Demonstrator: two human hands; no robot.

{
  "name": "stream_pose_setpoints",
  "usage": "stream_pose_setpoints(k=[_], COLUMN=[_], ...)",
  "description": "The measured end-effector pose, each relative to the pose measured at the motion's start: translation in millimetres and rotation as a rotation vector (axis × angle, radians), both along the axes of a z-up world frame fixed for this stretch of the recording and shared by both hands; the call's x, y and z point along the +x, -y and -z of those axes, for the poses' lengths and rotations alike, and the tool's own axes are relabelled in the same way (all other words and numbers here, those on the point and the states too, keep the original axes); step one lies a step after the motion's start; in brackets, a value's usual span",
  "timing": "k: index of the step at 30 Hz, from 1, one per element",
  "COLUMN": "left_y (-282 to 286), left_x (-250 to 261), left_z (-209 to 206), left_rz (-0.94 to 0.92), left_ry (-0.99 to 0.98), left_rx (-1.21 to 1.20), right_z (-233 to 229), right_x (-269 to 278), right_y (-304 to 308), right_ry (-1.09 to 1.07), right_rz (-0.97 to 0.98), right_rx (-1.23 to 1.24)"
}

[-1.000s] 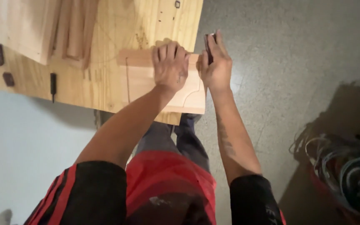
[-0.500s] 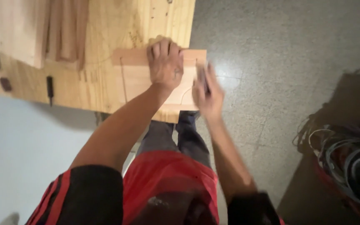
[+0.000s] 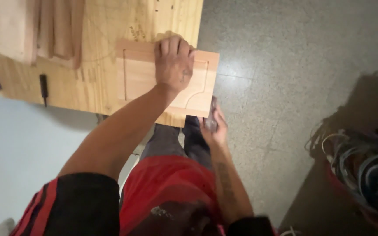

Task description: The person picks up wooden panels from a stack on a workbench, sands the flat surfaces and decorative recessed grooves with a piece of sandpaper by hand, and then places the sanded panels into a separate stack.

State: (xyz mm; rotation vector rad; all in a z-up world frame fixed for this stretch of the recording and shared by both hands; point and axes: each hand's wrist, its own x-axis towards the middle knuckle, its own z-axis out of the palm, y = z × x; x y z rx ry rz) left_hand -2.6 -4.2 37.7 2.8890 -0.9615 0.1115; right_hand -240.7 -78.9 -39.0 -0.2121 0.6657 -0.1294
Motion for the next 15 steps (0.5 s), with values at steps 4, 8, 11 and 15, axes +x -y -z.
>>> stream_pose_setpoints(k=[4,8,11,15], left_y=[3,-5,-3,-2], left_x=[-1,4,1,6], left_z=[13,0,-1,-1], left_rz=[0.024,0.031,0.063,0.076], left_ry=[0.042,0.036,0.052,0.068], left_rx=[0.040,-0.143,-0.231,-0.242], right_z=[14,-5,18,12], right_x=[64,128,59,81], right_y=[27,33,-1,9], right_ry=[0.276,0.462,0.337,0.354], right_rz=[0.056,-0.002,0.128,0.144], right_rx=[-0.255,-0.026,0.046,-0.094])
